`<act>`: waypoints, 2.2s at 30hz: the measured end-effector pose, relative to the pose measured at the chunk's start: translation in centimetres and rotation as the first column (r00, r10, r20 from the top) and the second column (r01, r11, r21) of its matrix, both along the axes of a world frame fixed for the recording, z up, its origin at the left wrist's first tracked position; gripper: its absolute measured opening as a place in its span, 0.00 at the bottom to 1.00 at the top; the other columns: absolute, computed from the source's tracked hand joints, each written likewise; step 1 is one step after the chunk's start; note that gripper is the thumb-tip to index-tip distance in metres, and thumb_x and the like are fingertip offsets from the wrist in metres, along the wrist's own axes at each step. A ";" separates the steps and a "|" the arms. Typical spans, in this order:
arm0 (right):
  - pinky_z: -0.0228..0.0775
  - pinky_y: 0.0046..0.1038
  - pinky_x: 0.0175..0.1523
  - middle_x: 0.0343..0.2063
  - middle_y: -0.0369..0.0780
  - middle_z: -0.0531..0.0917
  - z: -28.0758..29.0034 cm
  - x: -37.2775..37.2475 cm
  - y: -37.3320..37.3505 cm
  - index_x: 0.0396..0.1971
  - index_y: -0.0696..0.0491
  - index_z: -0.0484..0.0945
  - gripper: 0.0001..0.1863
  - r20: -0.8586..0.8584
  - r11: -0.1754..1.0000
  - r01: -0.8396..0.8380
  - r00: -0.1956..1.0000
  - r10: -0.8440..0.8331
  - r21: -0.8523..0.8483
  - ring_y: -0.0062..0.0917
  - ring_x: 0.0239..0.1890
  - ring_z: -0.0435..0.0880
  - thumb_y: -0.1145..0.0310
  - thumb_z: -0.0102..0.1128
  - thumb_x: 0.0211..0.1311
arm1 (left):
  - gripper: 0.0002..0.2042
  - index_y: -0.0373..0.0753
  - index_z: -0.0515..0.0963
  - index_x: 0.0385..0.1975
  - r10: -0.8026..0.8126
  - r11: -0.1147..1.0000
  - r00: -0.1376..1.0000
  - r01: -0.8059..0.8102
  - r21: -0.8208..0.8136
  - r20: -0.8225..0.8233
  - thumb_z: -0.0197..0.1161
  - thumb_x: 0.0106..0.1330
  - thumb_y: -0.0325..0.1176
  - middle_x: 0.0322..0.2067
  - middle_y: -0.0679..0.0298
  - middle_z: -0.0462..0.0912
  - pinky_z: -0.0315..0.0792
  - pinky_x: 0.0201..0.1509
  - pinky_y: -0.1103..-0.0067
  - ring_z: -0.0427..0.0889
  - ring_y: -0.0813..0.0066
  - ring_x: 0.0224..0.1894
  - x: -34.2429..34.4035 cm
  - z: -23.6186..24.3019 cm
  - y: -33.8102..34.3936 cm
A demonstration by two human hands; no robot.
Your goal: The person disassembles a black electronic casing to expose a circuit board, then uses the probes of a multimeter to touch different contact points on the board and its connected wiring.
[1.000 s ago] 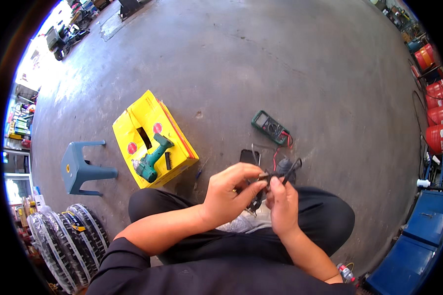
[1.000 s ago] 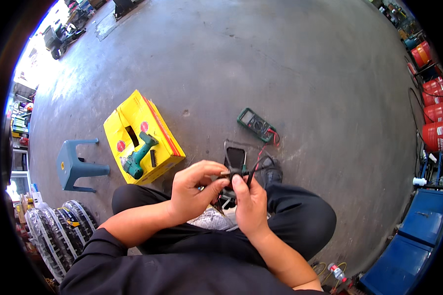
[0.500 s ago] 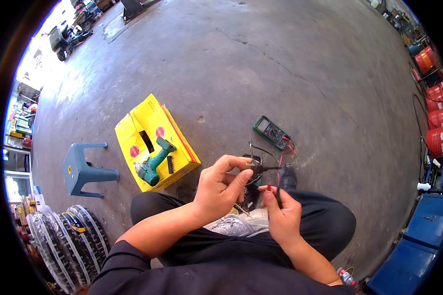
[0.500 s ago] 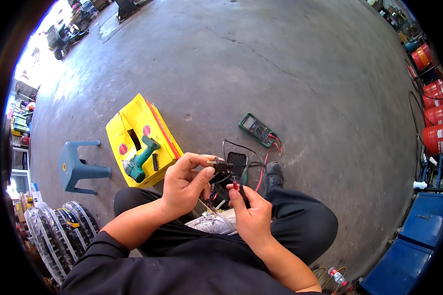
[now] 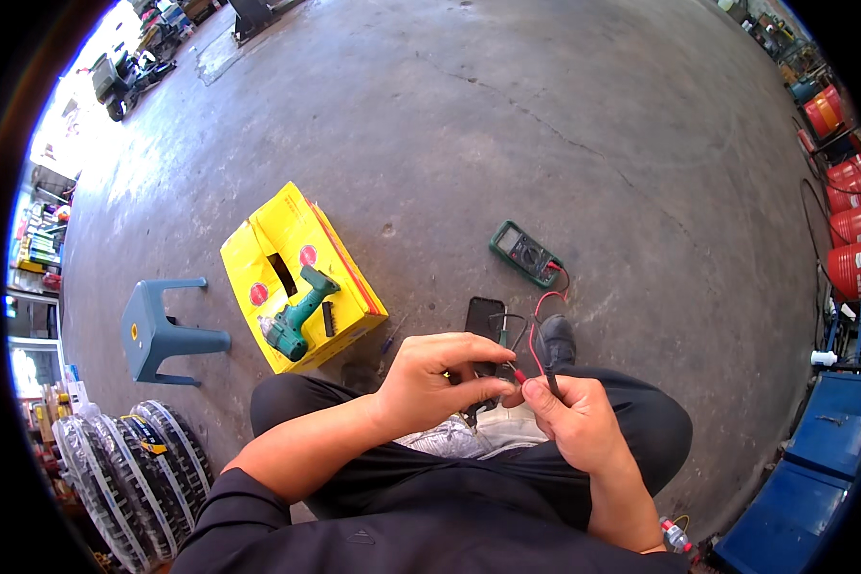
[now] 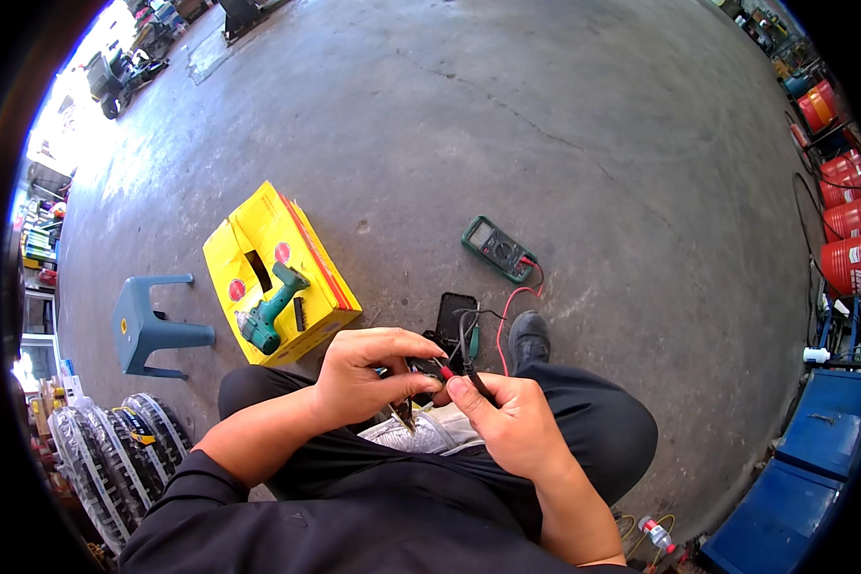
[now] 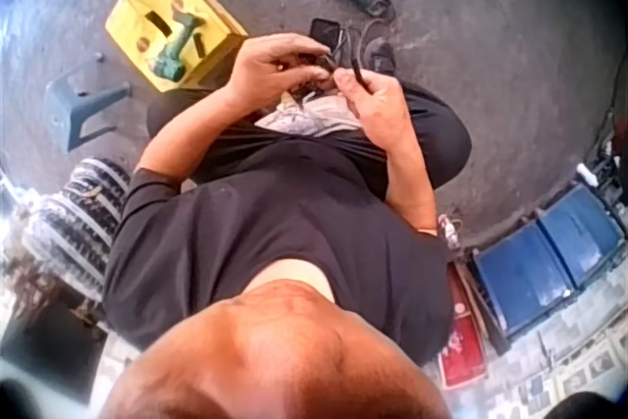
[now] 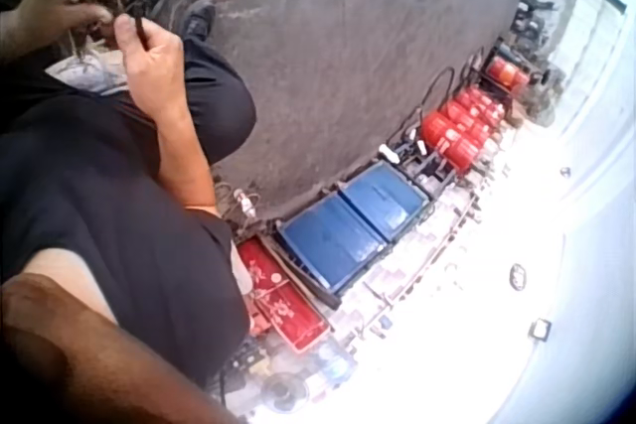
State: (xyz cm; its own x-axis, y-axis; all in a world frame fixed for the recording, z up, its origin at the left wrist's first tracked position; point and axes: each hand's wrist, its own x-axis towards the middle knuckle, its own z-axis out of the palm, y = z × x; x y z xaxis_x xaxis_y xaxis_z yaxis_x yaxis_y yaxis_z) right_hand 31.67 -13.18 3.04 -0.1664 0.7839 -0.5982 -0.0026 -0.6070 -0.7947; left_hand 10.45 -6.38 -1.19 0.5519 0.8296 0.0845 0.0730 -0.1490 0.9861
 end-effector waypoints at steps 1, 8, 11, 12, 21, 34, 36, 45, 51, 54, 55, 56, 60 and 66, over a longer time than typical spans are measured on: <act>0.69 0.19 0.39 0.27 0.33 0.85 0.3 0.2 0.0 0.37 0.61 0.86 0.18 0.017 1.000 -0.011 1.000 0.011 0.013 0.11 0.32 0.76 0.59 0.59 0.73 | 0.16 0.34 0.84 0.44 -0.020 1.000 1.000 0.019 0.013 0.012 0.74 0.55 0.20 0.36 0.60 0.87 0.72 0.25 0.87 0.82 0.84 0.22 0.1 -0.2 0.0; 0.65 0.21 0.28 0.17 0.34 0.79 -0.1 1.1 0.5 0.36 0.61 0.86 0.18 0.233 0.977 -0.166 0.963 0.132 0.133 0.11 0.23 0.69 0.58 0.63 0.69 | 0.12 0.32 0.83 0.42 -0.125 0.969 0.992 0.115 -0.219 -0.031 0.73 0.57 0.20 0.30 0.64 0.86 0.68 0.22 0.87 0.78 0.88 0.20 -0.1 0.1 0.1; 0.64 0.22 0.28 0.20 0.37 0.79 1.1 1.0 1.1 0.37 0.59 0.85 0.16 0.291 0.984 -0.089 0.956 0.040 0.156 0.13 0.23 0.70 0.59 0.67 0.66 | 0.11 0.29 0.82 0.42 -0.102 0.908 0.995 0.090 -0.409 -0.007 0.72 0.59 0.19 0.30 0.63 0.86 0.67 0.21 0.88 0.76 0.89 0.19 -0.3 0.7 0.0; 0.64 0.22 0.29 0.23 0.37 0.79 -0.3 0.8 1.1 0.37 0.60 0.85 0.16 0.336 0.894 -0.019 0.930 -0.148 0.447 0.14 0.25 0.72 0.59 0.68 0.64 | 0.11 0.29 0.82 0.42 -0.083 0.906 0.996 0.081 -0.416 0.014 0.72 0.59 0.19 0.30 0.63 0.86 0.67 0.21 0.88 0.76 0.89 0.19 -0.2 0.5 0.0; 0.54 0.20 0.29 0.27 0.39 0.77 -0.4 2.0 0.8 0.23 0.56 0.76 0.28 0.018 0.455 0.342 0.783 -0.622 0.822 0.15 0.24 0.67 0.56 0.34 0.79 | 0.09 0.30 0.81 0.41 0.380 0.774 0.914 -0.231 -0.590 0.141 0.71 0.63 0.25 0.29 0.63 0.85 0.69 0.22 0.87 0.76 0.85 0.18 -0.4 -0.7 2.1; 0.79 0.29 0.47 0.35 0.46 0.87 -2.1 -2.6 -1.4 0.36 0.57 0.79 0.11 0.054 0.548 0.038 0.987 -0.151 0.836 0.37 0.41 0.88 0.79 0.72 0.54 | 0.09 0.29 0.81 0.40 0.488 0.813 0.854 -0.370 -0.450 0.180 0.70 0.64 0.24 0.26 0.64 0.84 0.68 0.21 0.86 0.75 0.85 0.18 -0.1 -0.2 2.4; 0.79 0.32 0.49 0.35 0.45 0.86 -2.8 -3.0 -1.2 0.36 0.57 0.78 0.12 0.029 0.493 0.068 0.982 -0.188 0.867 0.39 0.43 0.88 0.79 0.72 0.54 | 0.08 0.30 0.81 0.41 0.470 0.825 0.868 -0.367 -0.430 0.163 0.69 0.65 0.24 0.26 0.64 0.83 0.70 0.22 0.84 0.73 0.83 0.16 -0.1 -0.1 2.4; 0.82 0.34 0.48 0.34 0.44 0.84 -3.2 -3.8 -0.3 0.39 0.58 0.79 0.16 0.204 0.331 -0.121 0.952 -0.229 0.936 0.41 0.45 0.87 0.82 0.73 0.49 | 0.09 0.29 0.80 0.41 0.494 0.805 0.857 -0.389 -0.447 0.144 0.70 0.63 0.23 0.26 0.64 0.84 0.68 0.21 0.87 0.75 0.86 0.18 0.4 -0.1 2.0; 0.83 0.30 0.41 0.34 0.43 0.84 -3.6 -4.4 -0.4 0.39 0.58 0.79 0.17 0.264 0.296 -0.178 0.923 -0.281 0.938 0.36 0.41 0.88 0.82 0.73 0.48 | 0.09 0.29 0.80 0.41 0.492 0.817 0.854 -0.387 -0.428 0.168 0.70 0.63 0.22 0.25 0.64 0.84 0.67 0.21 0.88 0.75 0.87 0.18 0.4 -0.1 1.9; 0.83 0.30 0.41 0.33 0.45 0.84 -3.6 -4.5 -0.4 0.39 0.59 0.78 0.16 0.269 0.288 -0.187 0.922 -0.279 0.939 0.38 0.39 0.89 0.83 0.72 0.50 | 0.09 0.29 0.80 0.41 0.494 0.814 0.852 -0.385 -0.435 0.172 0.70 0.63 0.22 0.25 0.64 0.84 0.66 0.21 0.88 0.75 0.87 0.18 0.3 -0.2 1.8; 0.83 0.31 0.41 0.33 0.46 0.84 -3.6 -4.4 -0.4 0.39 0.60 0.77 0.15 0.270 0.284 -0.191 0.923 -0.275 0.940 0.39 0.39 0.89 0.84 0.71 0.50 | 0.09 0.29 0.80 0.41 0.493 0.813 0.853 -0.381 -0.440 0.173 0.70 0.63 0.22 0.25 0.64 0.84 0.66 0.21 0.88 0.75 0.87 0.18 0.3 -0.2 1.9; 0.83 0.31 0.41 0.33 0.46 0.84 -3.6 -4.4 -0.4 0.38 0.60 0.78 0.15 0.272 0.282 -0.194 0.923 -0.273 0.940 0.38 0.39 0.89 0.84 0.71 0.50 | 0.09 0.29 0.80 0.41 0.498 0.809 0.851 -0.387 -0.442 0.166 0.70 0.63 0.22 0.25 0.64 0.84 0.66 0.21 0.88 0.75 0.86 0.18 0.4 -0.2 1.8; 0.83 0.31 0.41 0.33 0.46 0.84 -3.5 -4.4 -0.4 0.37 0.60 0.78 0.14 0.281 0.287 -0.201 0.921 -0.271 0.936 0.38 0.38 0.89 0.85 0.71 0.50 | 0.09 0.29 0.80 0.41 0.513 0.796 0.847 -0.407 -0.448 0.140 0.70 0.63 0.21 0.26 0.63 0.84 0.66 0.20 0.87 0.74 0.86 0.18 0.6 0.1 1.7; 0.79 0.26 0.39 0.34 0.42 0.85 -3.3 -4.3 -0.5 0.38 0.57 0.80 0.15 0.298 0.300 -0.208 0.909 -0.292 0.931 0.34 0.39 0.89 0.83 0.71 0.49 | 0.09 0.28 0.80 0.41 0.516 0.804 0.845 -0.423 -0.418 0.137 0.69 0.63 0.21 0.26 0.63 0.83 0.67 0.21 0.86 0.74 0.84 0.17 0.7 0.1 1.6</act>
